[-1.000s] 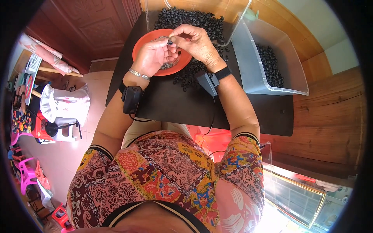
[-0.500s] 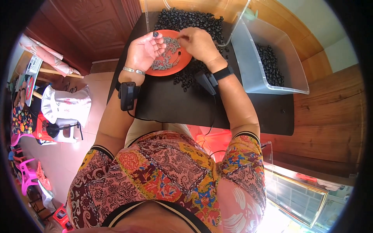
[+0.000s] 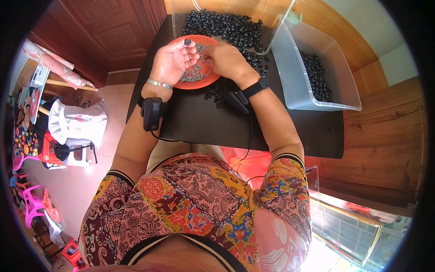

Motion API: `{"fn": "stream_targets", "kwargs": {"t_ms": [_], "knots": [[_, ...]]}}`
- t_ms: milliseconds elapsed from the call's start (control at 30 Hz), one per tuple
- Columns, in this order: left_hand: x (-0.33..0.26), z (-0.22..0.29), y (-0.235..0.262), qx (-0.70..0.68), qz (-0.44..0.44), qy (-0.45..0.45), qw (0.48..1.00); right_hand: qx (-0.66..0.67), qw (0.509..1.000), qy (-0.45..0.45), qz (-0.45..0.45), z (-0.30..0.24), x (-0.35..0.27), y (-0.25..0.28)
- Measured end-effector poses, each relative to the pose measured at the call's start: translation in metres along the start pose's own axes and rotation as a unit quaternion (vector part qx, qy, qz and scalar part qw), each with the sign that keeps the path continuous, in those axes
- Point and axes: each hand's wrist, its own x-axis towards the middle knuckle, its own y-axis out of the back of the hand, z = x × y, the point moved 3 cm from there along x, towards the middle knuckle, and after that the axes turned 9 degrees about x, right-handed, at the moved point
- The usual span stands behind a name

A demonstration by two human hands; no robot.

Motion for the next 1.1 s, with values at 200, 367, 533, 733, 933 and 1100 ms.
{"fn": "stream_targets", "kwargs": {"t_ms": [200, 367, 533, 733, 933, 1100], "knots": [[-0.001, -0.006, -0.007, -0.001, -0.031, 0.005, 0.999, 0.516, 0.845, -0.128, 0.061, 0.002, 0.005, 0.029], [-0.001, -0.013, -0.015, -0.010, -0.075, 0.008, 0.997, 0.603, 0.788, -0.113, 0.059, 0.002, 0.003, 0.033], [-0.004, -0.010, -0.019, -0.007, -0.078, 0.001, 0.997, 0.608, 0.787, -0.091, 0.053, -0.002, 0.002, 0.037], [-0.002, -0.014, -0.015, -0.015, -0.067, 0.010, 0.998, 0.588, 0.803, -0.086, 0.044, -0.005, 0.001, 0.036], [0.000, -0.015, -0.016, -0.012, -0.060, 0.013, 0.998, 0.568, 0.817, -0.088, 0.042, 0.000, 0.002, 0.036], [0.000, -0.015, -0.014, -0.011, -0.053, 0.008, 0.998, 0.559, 0.822, -0.093, 0.054, -0.004, 0.003, 0.038]]}}
